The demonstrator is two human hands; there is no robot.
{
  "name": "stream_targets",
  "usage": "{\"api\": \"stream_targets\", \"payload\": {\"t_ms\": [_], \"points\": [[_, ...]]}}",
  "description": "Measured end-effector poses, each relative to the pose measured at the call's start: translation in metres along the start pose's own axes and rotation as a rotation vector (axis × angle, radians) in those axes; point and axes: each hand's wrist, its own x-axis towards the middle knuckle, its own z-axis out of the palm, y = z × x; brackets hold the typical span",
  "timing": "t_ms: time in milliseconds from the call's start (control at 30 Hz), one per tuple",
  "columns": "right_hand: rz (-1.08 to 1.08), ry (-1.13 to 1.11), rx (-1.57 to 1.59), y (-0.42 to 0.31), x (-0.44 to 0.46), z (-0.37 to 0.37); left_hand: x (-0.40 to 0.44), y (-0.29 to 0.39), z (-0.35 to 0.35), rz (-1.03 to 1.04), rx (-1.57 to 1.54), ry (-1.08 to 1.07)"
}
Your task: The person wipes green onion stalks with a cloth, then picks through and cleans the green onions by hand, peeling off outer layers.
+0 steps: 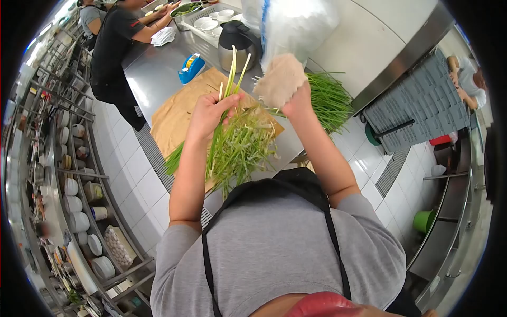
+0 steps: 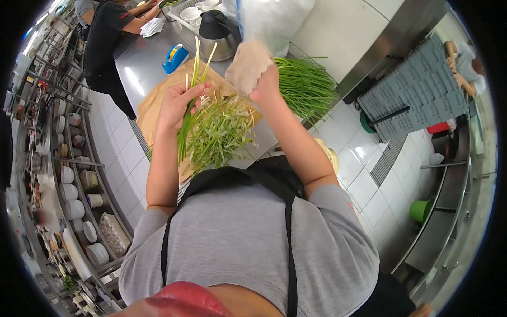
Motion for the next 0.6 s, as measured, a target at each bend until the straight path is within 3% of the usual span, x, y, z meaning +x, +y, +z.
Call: {"api": "stream_targets", "payload": {"t_ms": [67, 167, 200, 300, 400, 467, 600], "points": [[0.038, 0.069, 0.045, 0.010, -0.015, 0.003, 0.005, -0.001, 0.008, 0.037, -0.021, 0.039], [0.136, 0.095, -0.132, 0.024, -0.028, 0.033, 0.013, 0.003, 0.015, 0.090, 0.025, 0.004], [0.055, 0.045, -0.270, 0.021, -0.033, 0.044, 0.015, 0.000, 0.017, 0.092, 0.064, 0.001], [0.023, 0.015, -0.229, 0.014, -0.036, 0.049, 0.017, -0.005, 0.023, 0.084, 0.139, -0.006], [-0.034, 0.225, -0.318, 0.010, -0.030, 0.053, 0.011, -0.002, 0.019, 0.046, 0.209, 0.002], [-0.101, 0.265, -0.231, 0.002, -0.014, 0.048, 0.006, 0.003, 0.019, 0.037, 0.325, 0.015], [-0.171, 0.208, -0.046, -0.018, 0.003, 0.028, -0.001, -0.002, 0.015, 0.018, 0.145, 0.008]]}}
